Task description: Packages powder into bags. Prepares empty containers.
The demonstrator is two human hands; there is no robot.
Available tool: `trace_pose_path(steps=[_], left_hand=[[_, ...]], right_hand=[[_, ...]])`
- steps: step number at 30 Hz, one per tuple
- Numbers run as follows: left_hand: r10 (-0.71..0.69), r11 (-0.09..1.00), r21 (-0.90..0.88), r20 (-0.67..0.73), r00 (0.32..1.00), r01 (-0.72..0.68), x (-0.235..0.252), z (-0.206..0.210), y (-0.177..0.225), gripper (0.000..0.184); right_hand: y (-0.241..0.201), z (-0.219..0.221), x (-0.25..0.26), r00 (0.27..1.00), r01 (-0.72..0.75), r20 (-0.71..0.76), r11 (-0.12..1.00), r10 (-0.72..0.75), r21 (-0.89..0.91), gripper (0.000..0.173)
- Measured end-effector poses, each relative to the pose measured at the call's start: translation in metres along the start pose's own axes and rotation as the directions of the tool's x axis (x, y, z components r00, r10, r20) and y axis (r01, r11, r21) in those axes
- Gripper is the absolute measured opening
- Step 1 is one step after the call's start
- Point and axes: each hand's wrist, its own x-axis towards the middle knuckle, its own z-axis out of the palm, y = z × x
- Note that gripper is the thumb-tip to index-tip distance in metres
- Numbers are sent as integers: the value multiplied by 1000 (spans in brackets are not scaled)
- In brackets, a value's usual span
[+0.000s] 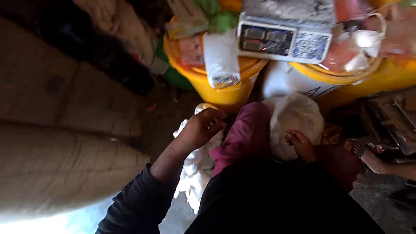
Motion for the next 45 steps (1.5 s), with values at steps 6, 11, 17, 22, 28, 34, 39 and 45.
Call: trace_pose_path(steps=[6, 11, 17, 22, 28, 34, 39, 45], left_hand=[[154, 966, 208, 12, 988, -153, 93, 31, 52, 18], [-351, 776, 518, -120, 929, 360, 98, 45, 60, 30], [-496, 581, 585, -296, 817, 565, 119, 23, 31, 34], [-707, 363, 712, -209, 676, 601, 152, 20, 24, 29], [-681, 373, 700, -239, 692, 609, 156, 19, 26, 31], [-686, 410, 728, -151, 712, 550, 162, 8, 28, 43], [-662, 436, 760, -92, 743, 482, 161, 10, 24, 43], [-429, 538, 711, -232, 873, 454, 151, 7, 21, 25]], right_hand=[[34, -26, 15, 982, -177, -44, 978, 183, 115, 32], [42, -42, 19, 948, -297, -40, 920, 317, 257, 33], [40, -42, 23, 939, -343, 87, 907, 332, 245, 32], [34, -36, 30, 938, -341, 150, 913, 313, 222, 33], [35, -39, 28, 936, -352, 115, 908, 334, 227, 33], [39, -38, 26, 938, -341, 137, 923, 320, 180, 33], [37, -37, 26, 936, -345, 134, 921, 324, 180, 34], [38, -37, 26, 933, -350, 153, 922, 327, 164, 35]])
